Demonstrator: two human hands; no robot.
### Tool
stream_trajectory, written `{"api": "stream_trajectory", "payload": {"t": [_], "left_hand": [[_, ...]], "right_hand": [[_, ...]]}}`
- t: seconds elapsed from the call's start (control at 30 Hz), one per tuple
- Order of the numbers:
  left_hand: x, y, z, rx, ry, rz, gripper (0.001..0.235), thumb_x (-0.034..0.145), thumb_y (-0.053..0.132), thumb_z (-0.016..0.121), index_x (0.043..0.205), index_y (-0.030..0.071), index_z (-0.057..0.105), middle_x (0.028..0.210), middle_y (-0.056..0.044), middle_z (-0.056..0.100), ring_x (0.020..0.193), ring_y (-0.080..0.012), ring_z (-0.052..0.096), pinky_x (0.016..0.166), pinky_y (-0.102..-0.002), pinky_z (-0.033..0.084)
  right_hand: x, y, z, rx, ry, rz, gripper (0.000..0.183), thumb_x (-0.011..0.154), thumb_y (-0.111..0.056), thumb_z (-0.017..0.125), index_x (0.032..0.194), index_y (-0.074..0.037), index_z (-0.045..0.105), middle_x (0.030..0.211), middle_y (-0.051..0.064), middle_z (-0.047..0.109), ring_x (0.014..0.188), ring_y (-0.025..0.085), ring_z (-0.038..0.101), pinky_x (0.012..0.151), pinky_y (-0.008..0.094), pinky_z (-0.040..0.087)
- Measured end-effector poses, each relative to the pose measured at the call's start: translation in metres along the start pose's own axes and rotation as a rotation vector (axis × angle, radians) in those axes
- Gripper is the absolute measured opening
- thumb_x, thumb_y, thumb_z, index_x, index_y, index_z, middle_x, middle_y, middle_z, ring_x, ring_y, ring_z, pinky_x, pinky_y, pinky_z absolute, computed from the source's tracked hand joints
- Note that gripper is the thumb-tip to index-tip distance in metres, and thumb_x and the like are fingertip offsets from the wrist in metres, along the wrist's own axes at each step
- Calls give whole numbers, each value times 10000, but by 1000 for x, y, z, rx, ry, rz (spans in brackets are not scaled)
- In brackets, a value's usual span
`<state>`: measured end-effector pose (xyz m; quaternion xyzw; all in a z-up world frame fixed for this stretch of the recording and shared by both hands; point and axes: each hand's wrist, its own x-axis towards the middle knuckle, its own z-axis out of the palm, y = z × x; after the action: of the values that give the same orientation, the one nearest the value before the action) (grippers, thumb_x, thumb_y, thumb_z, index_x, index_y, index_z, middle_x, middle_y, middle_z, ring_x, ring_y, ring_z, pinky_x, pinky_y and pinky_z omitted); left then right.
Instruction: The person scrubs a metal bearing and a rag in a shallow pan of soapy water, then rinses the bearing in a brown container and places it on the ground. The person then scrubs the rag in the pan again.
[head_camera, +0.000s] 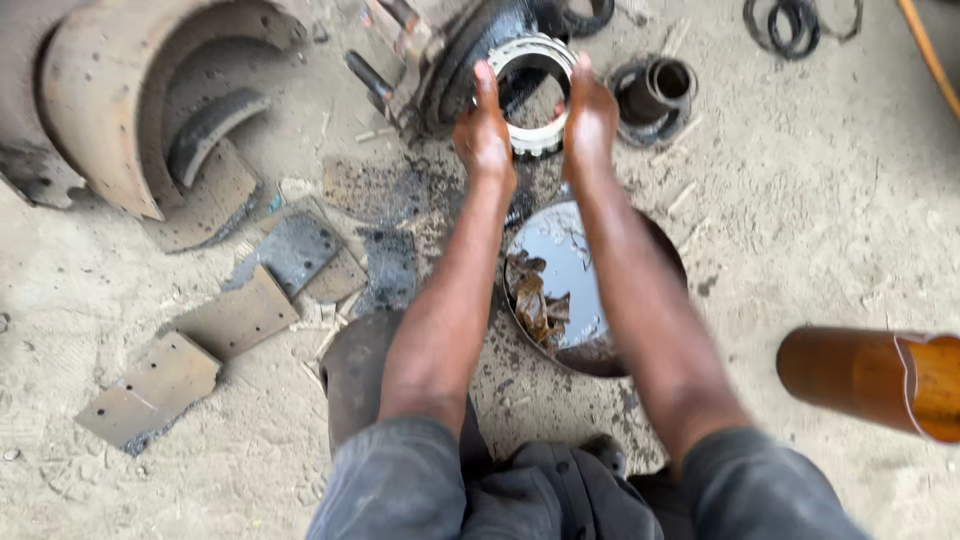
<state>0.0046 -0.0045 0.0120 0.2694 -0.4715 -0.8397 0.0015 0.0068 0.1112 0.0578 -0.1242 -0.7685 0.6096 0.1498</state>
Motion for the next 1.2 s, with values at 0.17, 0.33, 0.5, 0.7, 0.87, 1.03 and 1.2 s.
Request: {"api": "stream_trajectory", "payload": {"t": [0.17,0.33,0.5,0.7,0.87,1.03,1.2], "left_hand": [[28,-25,-1,218,17,131,961,845,779,645,846,-177,743,663,-153,666,631,-226,626,579,-419,484],[46,-35,25,319,332,640,865,928,671,779,1118,-166,671,801,-201,704,761,-184,569,717,-531,600],[5,6,21,-196,-219,24,598,871,570,761,951,-18,691,703,-47,602,573,-178,535,514,-397,479],[-39,-35,15,-280,-826,-321,234,946,187,617,841,-22,623,646,-143,638,545,-252,674,539,-459,680],[-61,-69,14,-87,-753,-11,229,981,196,631,925,-24,660,682,-126,659,547,-178,671,465,-306,617],[-71,-52,10,51,-563,13,223,961,218,639,952,-2,680,685,-101,671,534,-147,674,426,-280,608],[-52,-48,10,72,-472,27,215,921,181,710,933,-31,677,673,-124,666,515,-166,669,414,-293,603]], "right_hand": [[7,27,-5,-3,30,1,651,999,-594,559,1072,49,632,710,23,572,594,128,569,498,312,521],[21,0,-11,-51,-67,-13,677,1049,-635,458,960,-5,690,727,18,595,626,130,551,538,333,478],[-3,-13,-38,253,-179,-5,587,1021,-588,536,1219,-52,670,941,51,693,774,170,619,665,388,576],[-81,88,-140,422,-162,340,712,963,-603,441,1340,-14,578,1094,135,768,964,263,785,803,456,653],[-177,143,-146,-454,-426,58,549,1004,-328,625,1516,-157,520,1452,144,565,1247,309,603,1082,434,549],[-227,193,-122,-990,-525,54,674,958,-383,731,1523,-170,430,1340,166,579,1236,337,546,1058,500,453],[-210,200,-179,-489,-267,57,487,958,-314,747,1360,-105,567,1249,168,635,1100,266,620,924,401,562]]}}
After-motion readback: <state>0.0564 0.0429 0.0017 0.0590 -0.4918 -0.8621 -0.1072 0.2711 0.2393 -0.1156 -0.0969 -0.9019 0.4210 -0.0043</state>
